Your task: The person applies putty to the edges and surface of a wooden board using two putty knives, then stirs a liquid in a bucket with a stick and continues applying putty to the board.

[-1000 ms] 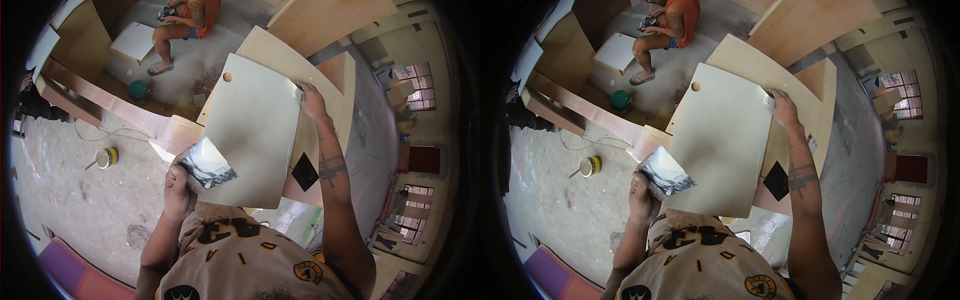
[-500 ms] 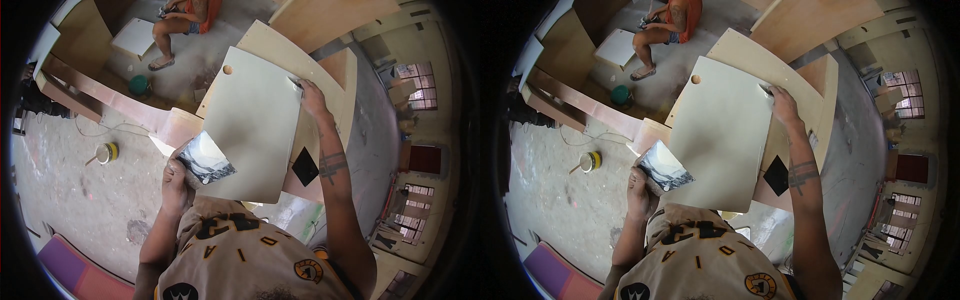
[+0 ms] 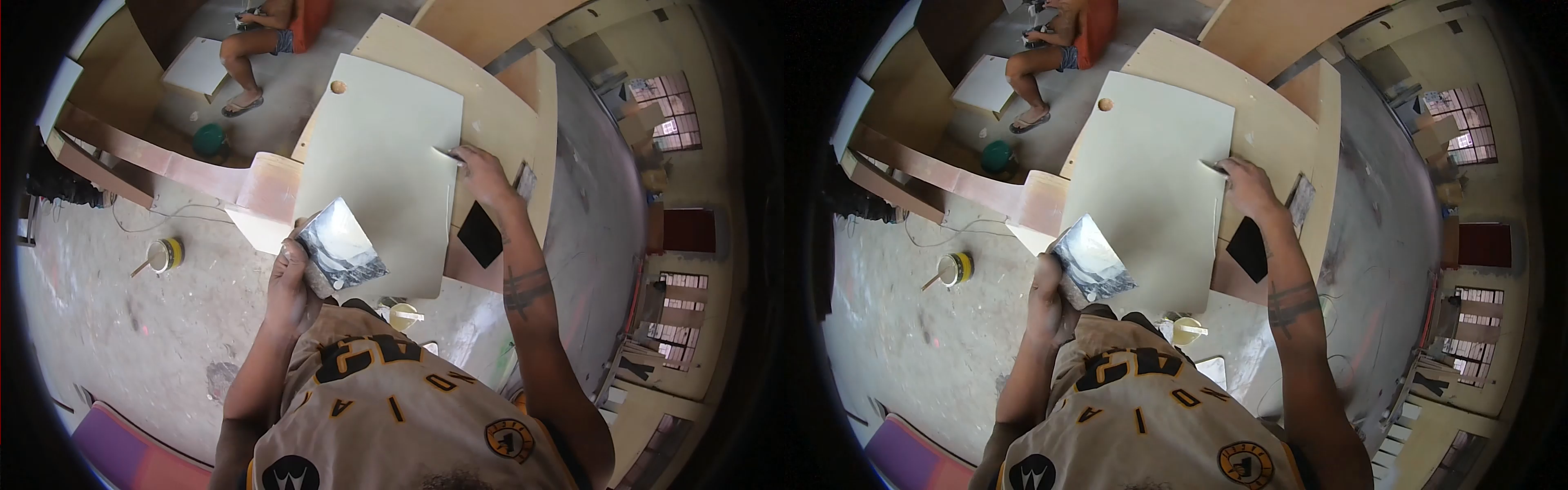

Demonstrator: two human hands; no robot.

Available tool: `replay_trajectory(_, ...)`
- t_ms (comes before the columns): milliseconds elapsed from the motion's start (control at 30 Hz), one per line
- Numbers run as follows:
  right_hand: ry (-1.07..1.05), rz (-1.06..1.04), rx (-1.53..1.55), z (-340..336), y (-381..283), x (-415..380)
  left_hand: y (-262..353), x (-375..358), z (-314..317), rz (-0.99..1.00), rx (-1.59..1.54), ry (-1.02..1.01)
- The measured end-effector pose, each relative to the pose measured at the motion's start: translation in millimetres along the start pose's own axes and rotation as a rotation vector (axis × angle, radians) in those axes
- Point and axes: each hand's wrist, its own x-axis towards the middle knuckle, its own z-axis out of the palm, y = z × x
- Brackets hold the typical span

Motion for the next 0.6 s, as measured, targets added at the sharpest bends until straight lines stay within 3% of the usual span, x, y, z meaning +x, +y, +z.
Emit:
replay_trajectory(433,0.004,-0.111,0.024,39,-61,-200,-67,-64,-4,-0.363,-0.113,-0.072)
replay_trajectory(567,-0.107,0.019,0.038,27,-77,-258,-87,-82,-3,-0.482,-0.066,-0.004)
replay_trajectory(600,-0.032,0.027,0.137,25,-80,-272,-94,-85,-7,-0.526,-0.068,-0.014)
